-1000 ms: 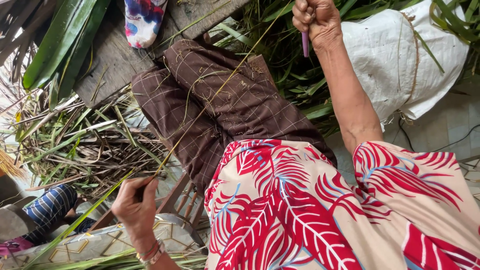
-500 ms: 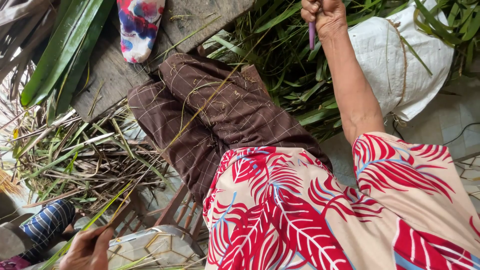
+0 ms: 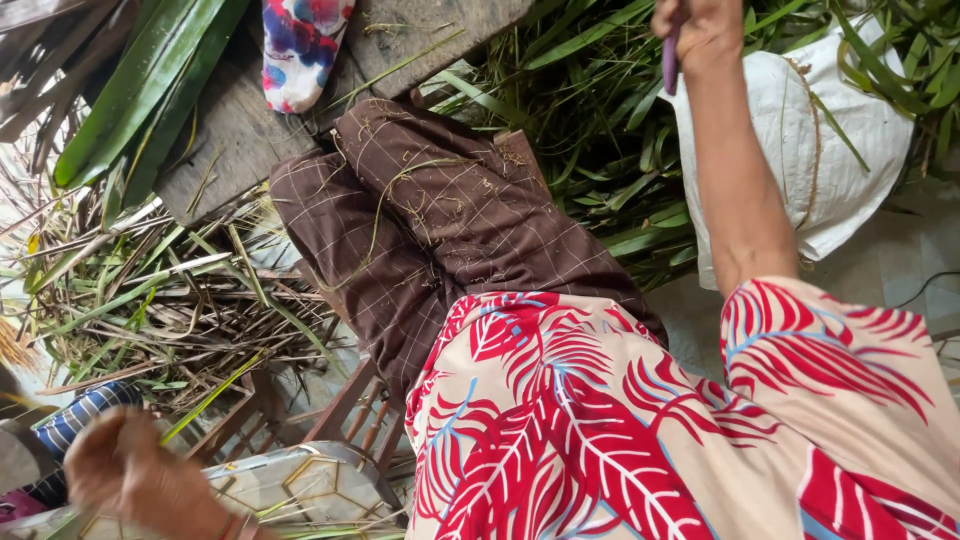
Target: Using a knife to strip the green leafy material away from the central midrib of palm leaves to collect the sticks.
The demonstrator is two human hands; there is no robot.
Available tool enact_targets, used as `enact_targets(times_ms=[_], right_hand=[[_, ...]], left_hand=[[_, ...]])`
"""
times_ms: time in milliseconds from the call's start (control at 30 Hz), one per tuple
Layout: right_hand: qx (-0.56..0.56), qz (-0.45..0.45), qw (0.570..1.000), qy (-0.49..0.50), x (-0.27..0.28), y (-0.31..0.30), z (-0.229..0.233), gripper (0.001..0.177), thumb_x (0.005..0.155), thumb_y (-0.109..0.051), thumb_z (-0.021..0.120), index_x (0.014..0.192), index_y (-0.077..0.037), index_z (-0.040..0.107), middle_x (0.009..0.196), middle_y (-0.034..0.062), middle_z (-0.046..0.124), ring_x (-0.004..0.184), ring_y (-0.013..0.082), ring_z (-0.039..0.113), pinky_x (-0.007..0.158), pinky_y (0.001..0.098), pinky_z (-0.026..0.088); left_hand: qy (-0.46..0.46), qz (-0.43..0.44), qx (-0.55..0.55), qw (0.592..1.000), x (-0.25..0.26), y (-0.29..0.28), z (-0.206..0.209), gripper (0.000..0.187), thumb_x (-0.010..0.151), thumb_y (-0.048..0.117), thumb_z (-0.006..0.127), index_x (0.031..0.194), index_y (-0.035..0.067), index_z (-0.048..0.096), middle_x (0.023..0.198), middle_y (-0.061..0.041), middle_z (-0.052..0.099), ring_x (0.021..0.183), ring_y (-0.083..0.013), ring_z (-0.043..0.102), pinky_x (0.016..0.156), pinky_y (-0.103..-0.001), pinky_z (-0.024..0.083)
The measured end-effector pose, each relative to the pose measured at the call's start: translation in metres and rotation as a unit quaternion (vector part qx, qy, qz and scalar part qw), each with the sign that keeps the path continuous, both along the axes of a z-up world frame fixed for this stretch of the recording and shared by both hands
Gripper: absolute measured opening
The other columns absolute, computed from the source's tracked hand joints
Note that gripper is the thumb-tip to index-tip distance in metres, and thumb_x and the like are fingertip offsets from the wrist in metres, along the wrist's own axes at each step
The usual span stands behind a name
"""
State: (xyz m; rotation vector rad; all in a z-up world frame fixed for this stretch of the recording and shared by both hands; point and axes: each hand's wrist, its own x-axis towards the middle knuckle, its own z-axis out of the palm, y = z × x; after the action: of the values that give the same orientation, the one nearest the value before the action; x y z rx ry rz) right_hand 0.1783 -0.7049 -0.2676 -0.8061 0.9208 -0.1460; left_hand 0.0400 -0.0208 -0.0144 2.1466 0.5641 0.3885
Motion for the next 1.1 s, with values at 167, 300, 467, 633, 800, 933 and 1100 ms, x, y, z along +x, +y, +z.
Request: enact_targets(times_ms=[167,300,467,633,800,933,1100], right_hand=[[-0.135,0.196,0.965,-0.110,-0.047,0.117,0.131,0.014,0.103,-0.007,0.062,0.113,-0.007,0.072,0.070,-0.0034,0.063,0.045,0.0047,0.052,0.034,0.0183,0.044],[0.041,0.300,0.920,-0.247,-0.078,0.191,0.113,0.035,0.090,0.002,0.066,0.125,0.000,0.064,0.065,0.0138,0.064,0.036,0.0153,0.052,0.030,0.0237,0.038],[0.158,0.252,0.907,-0.298,-0.078,0.224,0.111,0.043,0.092,0.012,0.061,0.129,-0.010,0.066,0.106,0.0254,0.074,0.039,0.0206,0.054,0.029,0.0285,0.037],[0.186,0.247,0.918,-0.248,-0.064,0.201,0.104,0.015,0.096,0.001,0.066,0.110,0.003,0.068,0.065,0.0155,0.059,0.044,0.0171,0.048,0.037,0.0271,0.040],[0.165,0.278,0.905,-0.275,-0.061,0.174,0.098,0.018,0.092,-0.005,0.073,0.106,0.004,0.068,0.065,0.0131,0.056,0.043,0.0163,0.046,0.037,0.0271,0.037],[0.171,0.298,0.876,-0.339,-0.060,0.156,0.095,0.016,0.095,-0.003,0.071,0.111,0.001,0.069,0.077,0.0161,0.063,0.050,0.0170,0.054,0.038,0.0273,0.041],[0.054,0.298,0.910,-0.283,-0.064,0.150,0.121,0.018,0.095,-0.004,0.069,0.113,0.000,0.068,0.069,0.0087,0.062,0.044,0.0131,0.051,0.038,0.0256,0.040]], left_hand=[[-0.127,0.017,-0.216,0.968,0.073,-0.169,-0.016,0.032,0.092,-0.018,0.072,0.095,0.013,0.065,0.100,-0.005,0.073,0.087,-0.0135,0.070,0.067,-0.018,0.064],[-0.142,-0.085,-0.360,0.918,0.085,-0.265,-0.051,0.019,0.092,-0.002,0.075,0.100,0.013,0.068,0.086,-0.004,0.072,0.074,-0.0154,0.071,0.067,-0.027,0.058],[-0.122,-0.073,-0.469,0.872,0.071,-0.328,-0.101,0.020,0.084,0.002,0.083,0.097,0.008,0.070,0.088,-0.009,0.074,0.078,-0.0183,0.075,0.067,-0.030,0.063],[0.071,-0.129,-0.492,0.858,0.046,-0.321,-0.116,0.022,0.098,0.015,0.069,0.116,0.004,0.063,0.100,-0.008,0.071,0.083,-0.0124,0.069,0.070,-0.027,0.060],[-0.028,-0.400,-0.005,0.916,0.052,-0.299,-0.070,0.024,0.100,0.015,0.064,0.123,0.007,0.062,0.120,-0.010,0.066,0.110,-0.0253,0.063,0.094,-0.037,0.050],[0.143,-0.534,0.107,0.827,0.106,-0.271,-0.112,0.027,0.106,0.030,0.048,0.112,0.010,0.066,0.092,-0.006,0.075,0.081,-0.0271,0.067,0.081,-0.045,0.039],[0.248,-0.509,-0.161,0.809,0.116,-0.272,-0.088,0.018,0.103,0.010,0.057,0.090,0.008,0.069,0.072,0.000,0.065,0.061,-0.0059,0.058,0.053,-0.022,0.048]])
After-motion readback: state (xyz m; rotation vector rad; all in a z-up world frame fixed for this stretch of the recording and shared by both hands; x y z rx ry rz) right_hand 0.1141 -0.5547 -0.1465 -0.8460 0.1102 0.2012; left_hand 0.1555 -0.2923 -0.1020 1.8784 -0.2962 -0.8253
